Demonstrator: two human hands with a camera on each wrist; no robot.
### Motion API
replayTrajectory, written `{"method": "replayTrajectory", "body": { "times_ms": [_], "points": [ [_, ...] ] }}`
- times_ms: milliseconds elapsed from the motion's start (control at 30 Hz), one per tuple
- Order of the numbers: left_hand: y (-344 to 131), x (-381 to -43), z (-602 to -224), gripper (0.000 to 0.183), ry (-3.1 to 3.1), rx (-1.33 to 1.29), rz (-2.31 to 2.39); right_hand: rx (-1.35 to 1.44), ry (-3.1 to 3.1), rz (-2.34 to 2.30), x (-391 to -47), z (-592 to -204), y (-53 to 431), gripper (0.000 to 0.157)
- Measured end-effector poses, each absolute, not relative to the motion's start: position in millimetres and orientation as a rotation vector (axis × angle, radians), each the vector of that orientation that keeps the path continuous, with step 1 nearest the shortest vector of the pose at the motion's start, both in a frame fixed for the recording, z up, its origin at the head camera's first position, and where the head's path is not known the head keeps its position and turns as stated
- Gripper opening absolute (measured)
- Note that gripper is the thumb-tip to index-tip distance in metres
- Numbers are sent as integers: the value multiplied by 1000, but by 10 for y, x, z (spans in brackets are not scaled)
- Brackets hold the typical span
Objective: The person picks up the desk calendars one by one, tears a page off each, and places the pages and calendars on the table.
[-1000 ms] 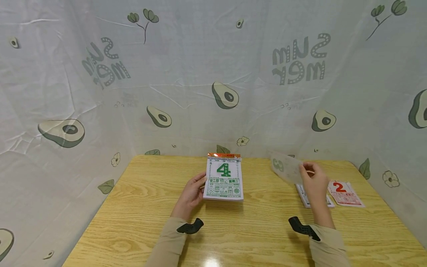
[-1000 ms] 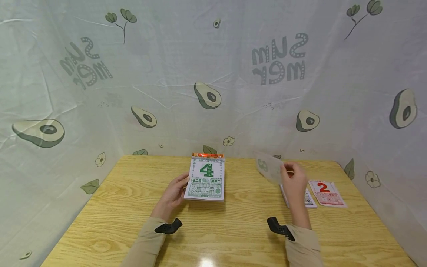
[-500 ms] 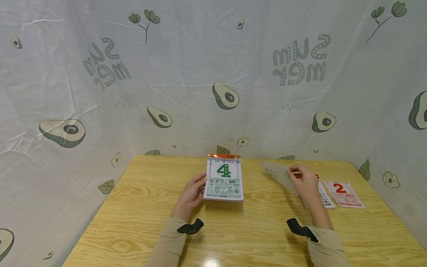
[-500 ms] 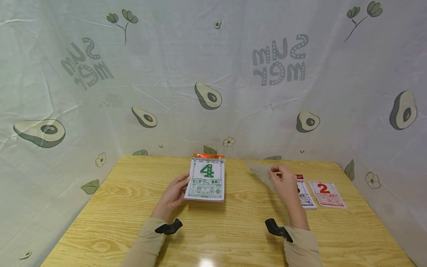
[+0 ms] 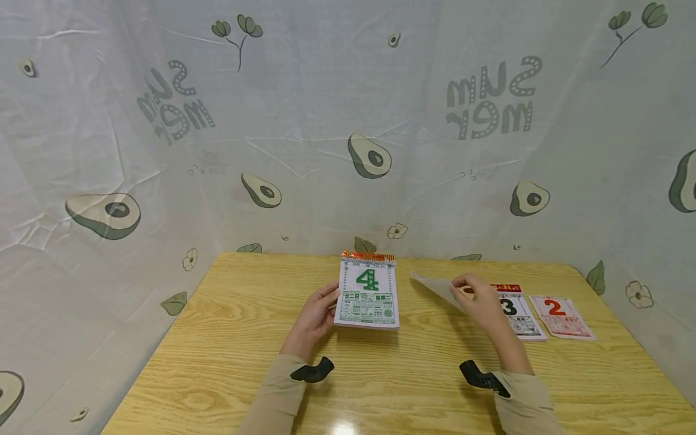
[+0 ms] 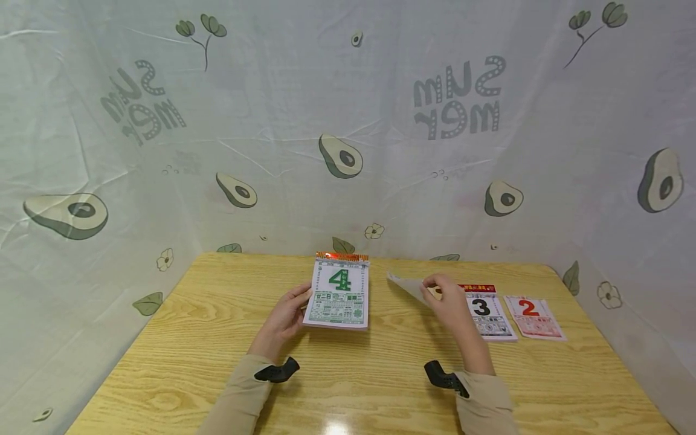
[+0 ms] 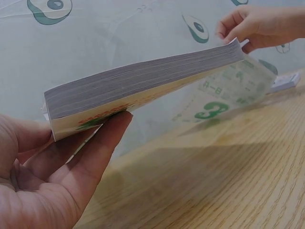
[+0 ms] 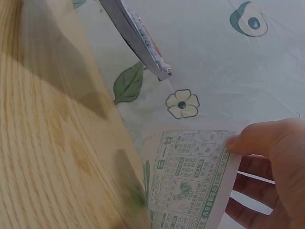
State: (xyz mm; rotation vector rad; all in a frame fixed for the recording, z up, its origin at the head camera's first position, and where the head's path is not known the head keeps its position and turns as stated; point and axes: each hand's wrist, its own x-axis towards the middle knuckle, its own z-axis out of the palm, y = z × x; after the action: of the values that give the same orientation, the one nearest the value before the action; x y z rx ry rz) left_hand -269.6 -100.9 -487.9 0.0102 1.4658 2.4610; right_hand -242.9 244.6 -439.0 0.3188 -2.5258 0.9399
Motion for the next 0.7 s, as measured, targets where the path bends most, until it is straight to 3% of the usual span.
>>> {"method": "replayTrajectory", "body": {
  "times_ms": [700],
  "points": [
    [-1030,-2703,-4901,44,1451,-20,2487,495,-2744,863,-2497,-4562,2156,5]
  ]
}}
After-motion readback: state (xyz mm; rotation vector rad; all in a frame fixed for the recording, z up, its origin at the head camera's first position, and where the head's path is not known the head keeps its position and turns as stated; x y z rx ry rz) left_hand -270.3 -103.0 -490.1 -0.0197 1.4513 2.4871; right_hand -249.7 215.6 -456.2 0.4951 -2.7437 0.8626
